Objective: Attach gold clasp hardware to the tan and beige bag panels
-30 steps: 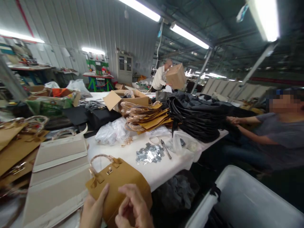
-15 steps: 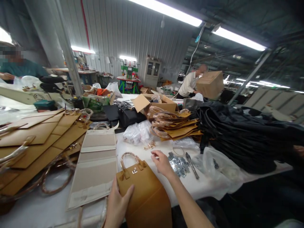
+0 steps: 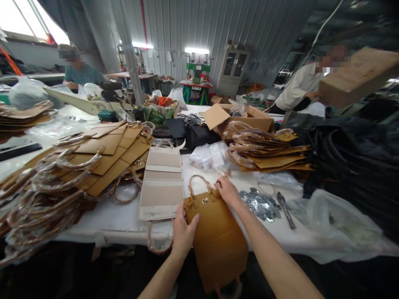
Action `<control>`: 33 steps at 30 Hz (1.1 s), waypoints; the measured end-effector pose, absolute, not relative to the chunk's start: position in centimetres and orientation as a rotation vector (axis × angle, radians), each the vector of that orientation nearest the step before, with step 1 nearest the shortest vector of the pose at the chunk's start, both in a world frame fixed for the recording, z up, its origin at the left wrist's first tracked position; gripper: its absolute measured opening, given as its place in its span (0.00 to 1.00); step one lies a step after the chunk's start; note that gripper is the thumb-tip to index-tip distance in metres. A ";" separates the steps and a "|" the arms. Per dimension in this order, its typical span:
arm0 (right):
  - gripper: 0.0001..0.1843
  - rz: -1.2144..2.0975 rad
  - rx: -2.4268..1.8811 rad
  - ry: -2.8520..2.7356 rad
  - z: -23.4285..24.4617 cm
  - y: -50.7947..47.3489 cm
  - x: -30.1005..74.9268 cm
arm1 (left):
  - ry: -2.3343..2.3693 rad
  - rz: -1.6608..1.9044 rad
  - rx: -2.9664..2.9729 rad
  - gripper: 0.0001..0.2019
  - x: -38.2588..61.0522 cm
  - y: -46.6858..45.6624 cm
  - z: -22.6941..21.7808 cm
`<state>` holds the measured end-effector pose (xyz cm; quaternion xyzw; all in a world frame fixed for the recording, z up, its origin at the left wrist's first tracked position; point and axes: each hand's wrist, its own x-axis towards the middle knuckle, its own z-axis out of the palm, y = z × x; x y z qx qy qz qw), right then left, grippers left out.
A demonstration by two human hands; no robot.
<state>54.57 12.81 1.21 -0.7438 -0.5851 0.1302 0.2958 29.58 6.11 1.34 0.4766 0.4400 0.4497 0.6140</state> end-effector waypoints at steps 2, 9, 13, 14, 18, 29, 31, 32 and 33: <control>0.10 0.327 -1.921 -1.576 2.3 11.5 54.5 | 1.036 1.047 1.062 0.34 29.7 6.0 1.2; 0.16 0.054 -1.638 -1.430 5.0 5.2 51.5 | 1.210 1.088 1.294 0.26 29.9 6.2 1.0; 0.16 0.149 -1.600 -1.227 4.4 3.2 48.5 | 1.326 0.945 1.321 0.13 30.0 6.8 1.5; 0.16 0.286 -1.569 -1.178 3.9 3.0 47.6 | 1.352 0.928 1.329 0.11 30.0 7.1 1.5; 0.18 0.726 -1.423 -1.037 1.2 3.1 44.1 | 1.311 0.942 1.343 0.10 30.0 7.8 1.1; 0.12 0.420 -1.443 -1.252 -0.7 2.7 42.7 | 1.154 1.048 1.118 0.16 29.1 7.4 -1.2; 0.11 0.366 -1.452 -1.267 -0.8 2.6 42.4 | 1.162 1.089 1.084 0.16 29.0 7.3 -1.6; 0.11 0.339 -1.459 -1.270 -0.8 2.6 42.3 | 1.146 1.108 1.055 0.16 29.0 7.3 -1.7; 0.10 0.316 -1.464 -1.270 -0.8 2.6 42.2 | 1.117 1.122 1.013 0.18 29.0 7.3 -1.9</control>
